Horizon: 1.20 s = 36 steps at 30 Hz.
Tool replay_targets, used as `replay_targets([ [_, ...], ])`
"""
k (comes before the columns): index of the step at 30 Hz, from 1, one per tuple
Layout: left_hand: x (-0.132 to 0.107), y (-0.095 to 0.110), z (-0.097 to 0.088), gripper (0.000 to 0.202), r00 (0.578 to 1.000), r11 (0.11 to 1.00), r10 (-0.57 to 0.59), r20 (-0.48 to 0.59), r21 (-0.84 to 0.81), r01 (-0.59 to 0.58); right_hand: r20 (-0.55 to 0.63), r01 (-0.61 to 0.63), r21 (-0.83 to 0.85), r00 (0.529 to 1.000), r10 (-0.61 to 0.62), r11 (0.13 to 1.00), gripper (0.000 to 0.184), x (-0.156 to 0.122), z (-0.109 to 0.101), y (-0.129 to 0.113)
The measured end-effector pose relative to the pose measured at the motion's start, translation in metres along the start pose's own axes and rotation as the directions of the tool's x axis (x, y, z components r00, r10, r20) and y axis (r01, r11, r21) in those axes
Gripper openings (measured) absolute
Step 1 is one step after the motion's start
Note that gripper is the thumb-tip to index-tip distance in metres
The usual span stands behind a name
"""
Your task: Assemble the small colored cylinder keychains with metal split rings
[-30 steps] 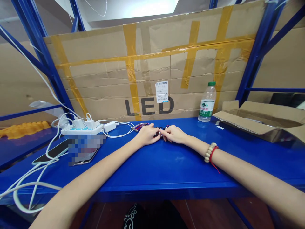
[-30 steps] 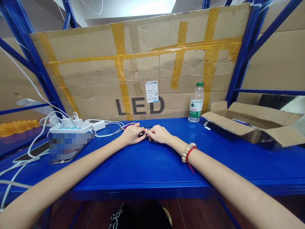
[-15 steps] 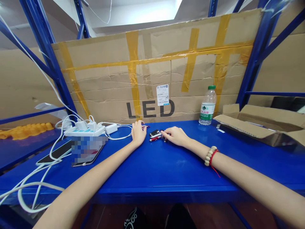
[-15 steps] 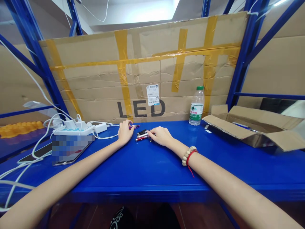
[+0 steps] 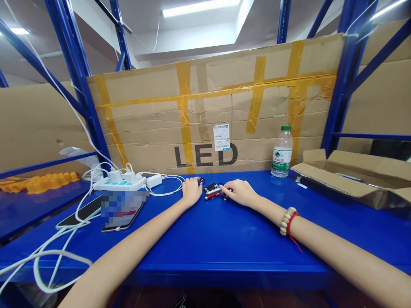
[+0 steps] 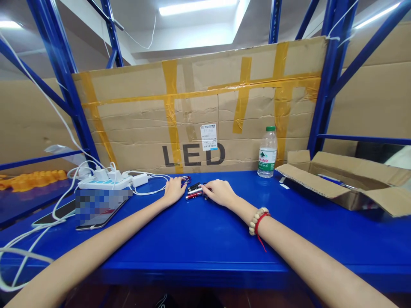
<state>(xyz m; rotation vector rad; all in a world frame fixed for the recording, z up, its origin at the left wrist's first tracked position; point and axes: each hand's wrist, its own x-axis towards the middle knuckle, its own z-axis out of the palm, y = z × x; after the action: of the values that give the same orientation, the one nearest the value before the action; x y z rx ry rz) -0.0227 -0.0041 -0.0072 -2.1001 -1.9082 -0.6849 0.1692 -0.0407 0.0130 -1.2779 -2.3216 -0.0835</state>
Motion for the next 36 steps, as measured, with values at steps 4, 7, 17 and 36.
replay_targets([
  [4,0.0,0.001,0.001,0.024,0.998,0.998,0.065,0.015,0.001,-0.065,-0.001,0.015,-0.001,1.0,-0.015,1.0,0.043,0.0,0.002,0.002],
  [7,0.0,0.002,0.001,0.024,0.996,0.996,0.085,0.022,-0.002,-0.085,0.015,0.007,0.016,1.0,-0.008,1.0,0.043,0.001,0.002,0.002],
  [17,-0.001,0.003,0.001,0.022,0.998,0.998,0.065,0.024,0.004,-0.066,0.05,-0.006,0.039,0.999,0.004,0.999,0.035,0.001,0.003,0.004],
  [36,-0.011,0.019,-0.018,0.024,0.834,0.888,0.409,-0.371,-0.05,-0.458,-0.07,-0.076,0.165,0.994,0.088,0.983,0.033,0.001,0.004,0.005],
])
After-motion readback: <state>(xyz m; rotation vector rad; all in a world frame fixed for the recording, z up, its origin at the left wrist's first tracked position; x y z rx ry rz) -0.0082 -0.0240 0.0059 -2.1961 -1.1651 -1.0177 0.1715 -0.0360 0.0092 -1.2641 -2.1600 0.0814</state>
